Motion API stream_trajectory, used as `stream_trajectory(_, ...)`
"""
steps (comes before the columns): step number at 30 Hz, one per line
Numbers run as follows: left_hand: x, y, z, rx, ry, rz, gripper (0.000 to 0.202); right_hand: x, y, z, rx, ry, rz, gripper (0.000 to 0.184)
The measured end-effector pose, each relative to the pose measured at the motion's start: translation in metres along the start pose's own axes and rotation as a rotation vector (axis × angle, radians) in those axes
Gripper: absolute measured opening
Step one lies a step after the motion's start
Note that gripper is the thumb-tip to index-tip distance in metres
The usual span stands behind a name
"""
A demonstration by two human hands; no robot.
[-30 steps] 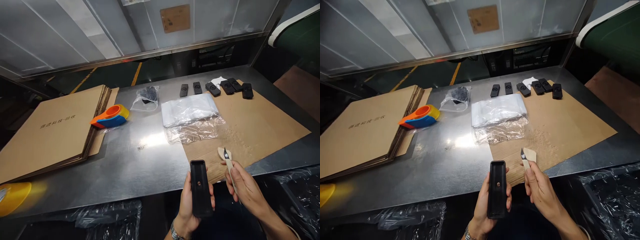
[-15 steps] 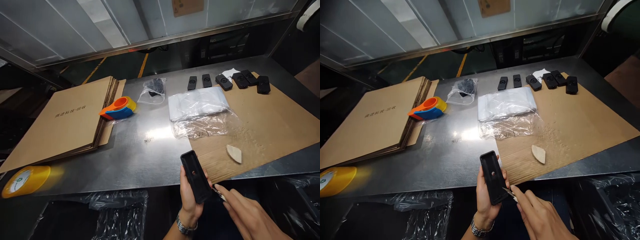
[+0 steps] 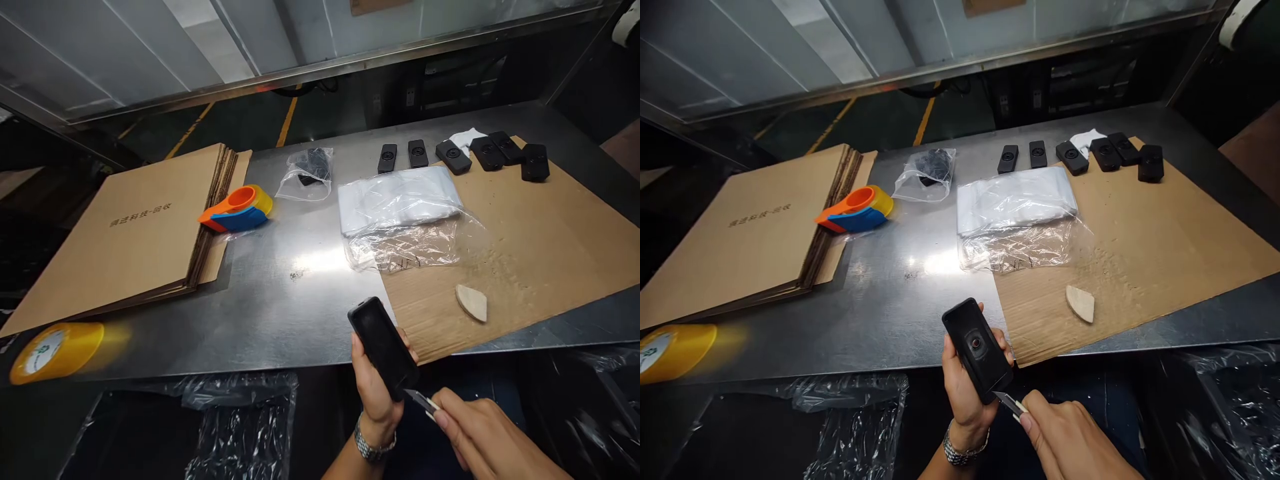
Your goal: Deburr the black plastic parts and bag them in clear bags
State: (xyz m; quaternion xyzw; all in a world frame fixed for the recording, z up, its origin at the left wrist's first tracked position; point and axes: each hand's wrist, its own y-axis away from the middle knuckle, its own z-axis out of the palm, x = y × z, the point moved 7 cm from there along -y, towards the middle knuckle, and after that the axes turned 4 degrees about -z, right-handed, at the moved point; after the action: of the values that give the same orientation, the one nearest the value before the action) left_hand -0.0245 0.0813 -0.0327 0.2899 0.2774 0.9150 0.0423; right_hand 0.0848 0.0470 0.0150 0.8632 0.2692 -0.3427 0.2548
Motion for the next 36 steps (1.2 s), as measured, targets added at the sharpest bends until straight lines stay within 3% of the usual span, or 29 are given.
stream_trajectory(4, 0.002, 0.0, 0.0, 0.005, -0.016, 0.027, 0.064, -0.003, -0.002, -0.005, 0.081, -0.021, -0.001, 0.027)
stream_trajectory(19, 0.01, 0.002, -0.002, -0.014, -0.047, 0.183, 0.059, -0.005, 0.0, -0.009, 0.162, 0.018, -0.041, 0.035)
stream_trajectory(26, 0.011, 0.003, 0.0, -0.022, -0.053, 0.196, 0.061, -0.006, -0.001, -0.007, 0.164, 0.083, -0.059, 0.034)
stream_trajectory(32, 0.016, 0.007, 0.0, -0.007, -0.014, 0.315, 0.045, -0.005, 0.0, -0.005, 0.159, 0.107, -0.075, 0.036)
stream_trajectory(36, 0.016, 0.007, -0.004, 0.031, 0.001, 0.37, 0.049, -0.008, 0.002, -0.006, 0.163, 0.08, -0.07, 0.034)
